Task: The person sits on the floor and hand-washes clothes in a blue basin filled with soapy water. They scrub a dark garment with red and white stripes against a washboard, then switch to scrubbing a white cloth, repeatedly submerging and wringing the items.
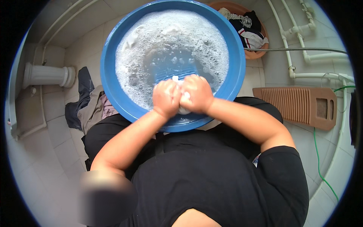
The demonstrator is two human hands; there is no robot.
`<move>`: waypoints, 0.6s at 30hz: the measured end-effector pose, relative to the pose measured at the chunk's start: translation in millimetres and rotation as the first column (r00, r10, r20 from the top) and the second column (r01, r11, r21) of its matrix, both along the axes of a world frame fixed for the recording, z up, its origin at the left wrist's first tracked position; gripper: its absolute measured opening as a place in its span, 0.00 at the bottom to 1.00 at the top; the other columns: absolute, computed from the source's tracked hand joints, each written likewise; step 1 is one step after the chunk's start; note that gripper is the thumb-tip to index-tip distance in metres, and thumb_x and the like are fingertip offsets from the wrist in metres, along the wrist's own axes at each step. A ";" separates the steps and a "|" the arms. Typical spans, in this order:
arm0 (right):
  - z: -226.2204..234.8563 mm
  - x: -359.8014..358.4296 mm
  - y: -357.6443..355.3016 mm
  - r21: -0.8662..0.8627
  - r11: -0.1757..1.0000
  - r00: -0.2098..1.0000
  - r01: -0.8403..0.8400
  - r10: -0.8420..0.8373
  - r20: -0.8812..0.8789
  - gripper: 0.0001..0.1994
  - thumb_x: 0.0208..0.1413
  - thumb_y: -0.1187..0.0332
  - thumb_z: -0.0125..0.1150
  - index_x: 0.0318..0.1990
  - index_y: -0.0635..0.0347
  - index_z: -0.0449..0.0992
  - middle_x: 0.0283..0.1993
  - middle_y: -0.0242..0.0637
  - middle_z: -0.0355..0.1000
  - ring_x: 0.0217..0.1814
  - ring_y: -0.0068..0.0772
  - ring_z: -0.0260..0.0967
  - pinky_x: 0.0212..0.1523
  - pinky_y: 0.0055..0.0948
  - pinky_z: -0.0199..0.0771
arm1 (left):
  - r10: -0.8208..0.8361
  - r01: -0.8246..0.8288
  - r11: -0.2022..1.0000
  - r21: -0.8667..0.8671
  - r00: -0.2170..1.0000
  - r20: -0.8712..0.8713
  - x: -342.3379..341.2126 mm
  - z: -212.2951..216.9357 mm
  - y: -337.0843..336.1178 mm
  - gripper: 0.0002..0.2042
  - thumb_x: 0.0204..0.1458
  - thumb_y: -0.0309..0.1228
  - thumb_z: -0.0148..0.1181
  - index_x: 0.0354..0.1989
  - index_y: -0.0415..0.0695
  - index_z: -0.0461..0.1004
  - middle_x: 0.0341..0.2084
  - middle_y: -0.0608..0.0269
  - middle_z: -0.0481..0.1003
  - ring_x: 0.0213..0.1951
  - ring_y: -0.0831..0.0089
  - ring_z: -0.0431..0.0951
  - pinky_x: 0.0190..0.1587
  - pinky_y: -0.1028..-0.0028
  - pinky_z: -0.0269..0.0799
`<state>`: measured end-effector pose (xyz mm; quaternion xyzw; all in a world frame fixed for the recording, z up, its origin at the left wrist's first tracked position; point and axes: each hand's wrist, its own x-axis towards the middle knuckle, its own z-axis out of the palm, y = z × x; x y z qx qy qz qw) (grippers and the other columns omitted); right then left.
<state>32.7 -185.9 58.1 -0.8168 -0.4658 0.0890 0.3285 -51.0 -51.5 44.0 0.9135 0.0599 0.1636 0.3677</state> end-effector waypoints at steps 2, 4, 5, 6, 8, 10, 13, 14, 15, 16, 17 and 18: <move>-12.9 20.4 22.1 -0.018 0.998 0.997 0.058 -0.059 -0.053 0.15 0.42 0.54 0.48 0.20 0.53 0.75 0.28 0.43 0.72 0.31 0.48 0.69 0.32 0.43 0.69 | 0.018 -0.019 0.998 0.054 0.999 0.030 20.2 -25.1 16.4 0.10 0.48 0.35 0.45 0.20 0.46 0.69 0.20 0.57 0.71 0.28 0.55 0.69 0.32 0.58 0.61; -9.6 37.5 45.9 -0.218 0.962 0.965 0.163 -0.202 -0.169 0.18 0.47 0.52 0.45 0.29 0.53 0.77 0.34 0.44 0.73 0.39 0.47 0.69 0.40 0.42 0.69 | 0.121 -0.110 0.976 0.187 0.991 -0.048 43.4 -26.9 31.4 0.11 0.49 0.36 0.44 0.22 0.46 0.71 0.24 0.56 0.73 0.31 0.55 0.70 0.33 0.59 0.61; -3.2 46.6 54.1 -0.343 0.927 0.960 0.153 -0.223 -0.172 0.19 0.47 0.51 0.45 0.33 0.53 0.77 0.38 0.44 0.73 0.44 0.46 0.69 0.44 0.43 0.67 | 0.197 -0.162 0.949 0.270 0.974 -0.108 51.4 -23.7 35.8 0.12 0.50 0.37 0.44 0.23 0.45 0.71 0.26 0.55 0.73 0.33 0.56 0.71 0.35 0.60 0.62; -1.1 47.9 57.0 -0.335 0.924 0.964 0.186 -0.238 -0.121 0.19 0.47 0.50 0.46 0.34 0.53 0.77 0.43 0.45 0.71 0.48 0.46 0.66 0.47 0.44 0.64 | 0.260 -0.234 0.949 0.212 0.960 -0.103 52.6 -23.9 35.7 0.12 0.50 0.38 0.44 0.24 0.45 0.72 0.29 0.53 0.73 0.36 0.56 0.70 0.37 0.61 0.62; -7.1 48.1 61.3 -0.319 0.915 0.962 0.249 -0.270 -0.025 0.20 0.47 0.49 0.47 0.38 0.53 0.76 0.53 0.45 0.66 0.56 0.47 0.61 0.52 0.47 0.59 | 0.378 -0.370 0.925 0.089 0.919 -0.111 50.4 -32.0 33.4 0.13 0.51 0.38 0.44 0.26 0.43 0.72 0.34 0.50 0.72 0.40 0.55 0.70 0.42 0.62 0.62; -9.0 36.0 46.4 -0.207 0.958 0.965 0.197 -0.227 -0.134 0.20 0.45 0.49 0.50 0.37 0.54 0.75 0.57 0.44 0.61 0.59 0.48 0.56 0.55 0.48 0.55 | 0.178 -0.208 0.966 -0.154 0.966 -0.188 30.8 -22.9 36.8 0.11 0.50 0.36 0.45 0.29 0.41 0.71 0.37 0.50 0.70 0.43 0.55 0.69 0.45 0.62 0.61; 10.3 7.2 4.3 -0.086 0.988 0.982 0.128 -0.138 -0.126 0.19 0.42 0.50 0.55 0.34 0.56 0.73 0.60 0.46 0.57 0.59 0.48 0.55 0.57 0.46 0.54 | 0.081 -0.087 0.973 -0.215 0.996 -0.036 -2.5 7.7 6.5 0.07 0.48 0.30 0.48 0.29 0.40 0.69 0.36 0.52 0.69 0.41 0.53 0.68 0.46 0.61 0.60; 11.1 1.9 -0.8 -0.016 0.997 0.995 0.072 -0.073 -0.065 0.18 0.38 0.52 0.58 0.33 0.55 0.73 0.55 0.44 0.62 0.57 0.47 0.56 0.55 0.45 0.56 | 0.067 -0.063 0.989 -0.133 0.997 0.026 -8.9 14.0 -0.7 0.05 0.45 0.28 0.49 0.28 0.40 0.67 0.32 0.53 0.68 0.37 0.53 0.67 0.44 0.61 0.60; 10.8 -6.5 -2.8 0.094 0.994 0.997 0.056 -0.061 0.050 0.12 0.37 0.57 0.57 0.26 0.55 0.74 0.41 0.39 0.69 0.47 0.44 0.62 0.46 0.41 0.62 | 0.080 -0.077 0.996 -0.042 0.994 0.076 -14.9 11.7 -8.6 0.04 0.45 0.29 0.49 0.26 0.42 0.67 0.30 0.55 0.67 0.35 0.54 0.66 0.43 0.60 0.59; 6.6 -10.0 -2.7 0.086 0.996 0.995 0.033 -0.041 0.088 0.10 0.37 0.59 0.55 0.23 0.54 0.73 0.34 0.36 0.69 0.41 0.41 0.64 0.40 0.40 0.63 | 0.070 -0.070 0.998 -0.001 0.997 0.041 -16.0 9.4 -10.8 0.05 0.45 0.30 0.49 0.26 0.42 0.68 0.28 0.56 0.68 0.34 0.54 0.67 0.41 0.60 0.60; 4.3 -11.6 -1.7 0.079 0.997 0.991 0.015 -0.025 0.131 0.08 0.37 0.61 0.54 0.19 0.53 0.72 0.27 0.33 0.69 0.35 0.39 0.65 0.34 0.38 0.64 | 0.056 -0.057 0.998 0.041 0.998 0.011 -14.2 8.6 -10.9 0.06 0.45 0.31 0.49 0.25 0.43 0.68 0.26 0.57 0.68 0.33 0.54 0.67 0.39 0.60 0.61; 2.3 -7.3 2.9 0.071 0.997 0.986 0.005 -0.017 0.165 0.08 0.38 0.61 0.52 0.17 0.53 0.71 0.24 0.33 0.68 0.32 0.39 0.66 0.31 0.38 0.64 | 0.040 -0.039 0.998 0.041 0.999 -0.027 -8.1 2.5 -5.6 0.07 0.45 0.32 0.49 0.24 0.43 0.69 0.24 0.57 0.69 0.32 0.53 0.68 0.37 0.59 0.62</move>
